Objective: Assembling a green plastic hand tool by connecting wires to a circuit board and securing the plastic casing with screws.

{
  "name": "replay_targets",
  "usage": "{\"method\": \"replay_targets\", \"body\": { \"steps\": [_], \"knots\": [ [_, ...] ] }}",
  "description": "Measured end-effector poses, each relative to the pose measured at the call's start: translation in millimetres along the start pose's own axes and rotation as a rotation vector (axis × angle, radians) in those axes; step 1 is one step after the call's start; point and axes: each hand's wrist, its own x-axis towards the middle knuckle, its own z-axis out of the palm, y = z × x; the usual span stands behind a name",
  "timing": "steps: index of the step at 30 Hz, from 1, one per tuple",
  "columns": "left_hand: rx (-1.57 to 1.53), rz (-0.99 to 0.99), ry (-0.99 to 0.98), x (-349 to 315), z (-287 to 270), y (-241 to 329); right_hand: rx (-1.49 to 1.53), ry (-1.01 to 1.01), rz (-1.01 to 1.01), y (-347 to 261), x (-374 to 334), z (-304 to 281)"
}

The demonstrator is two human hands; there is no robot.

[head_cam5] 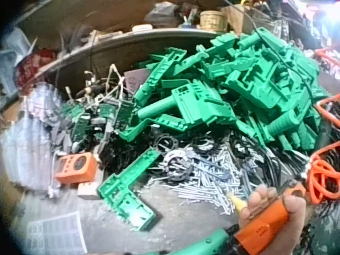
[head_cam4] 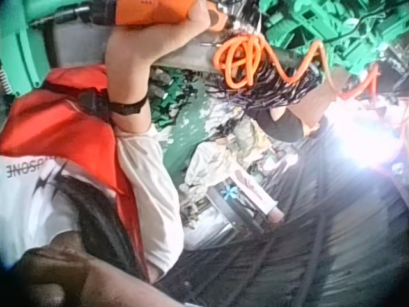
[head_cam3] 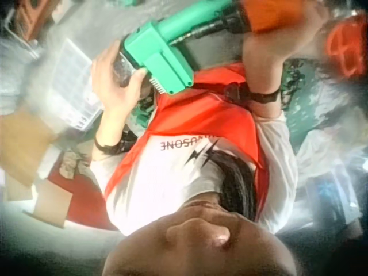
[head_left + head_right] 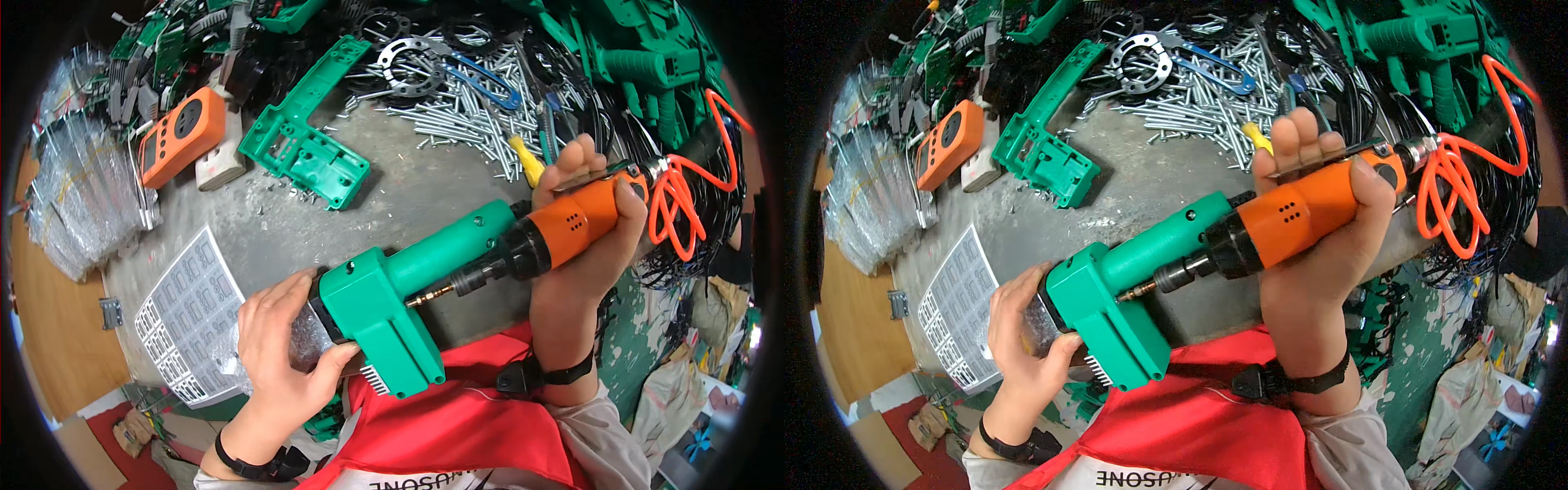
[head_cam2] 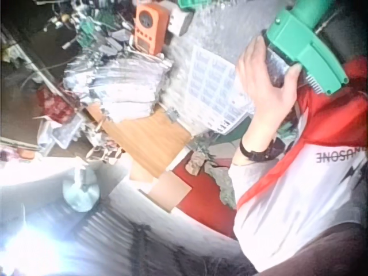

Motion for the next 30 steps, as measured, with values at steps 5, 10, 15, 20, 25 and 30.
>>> {"method": "replay_targets", "body": {
  "steps": [5, 10, 15, 20, 25, 30],
  "knots": [
    [0.003, -0.008, -0.009, 0, 1, 0, 0.298, -0.181, 0.120, -2, 1, -5],
    [0.009, -0.019, -0.007, -4, -2, 0, 0.196, -0.131, 0.091, 1, -5, 4],
    [-0.010, 0.017, 0.002, 1, 1, 0, 0.025, -0.053, 0.037, 2, 2, -5],
    [-0.023, 0.033, 0.048, 2, 1, -2, 0.027, -0.122, 0.036, -3, 6, -12],
    [-0.055, 0.058, 0.065, 3, 3, -5, -0.008, -0.100, -0.005, -5, 7, -19],
    [-0.062, 0.077, 0.080, 1, 4, -6, -0.002, -0.132, -0.002, -3, 5, -16]
  ]
}}
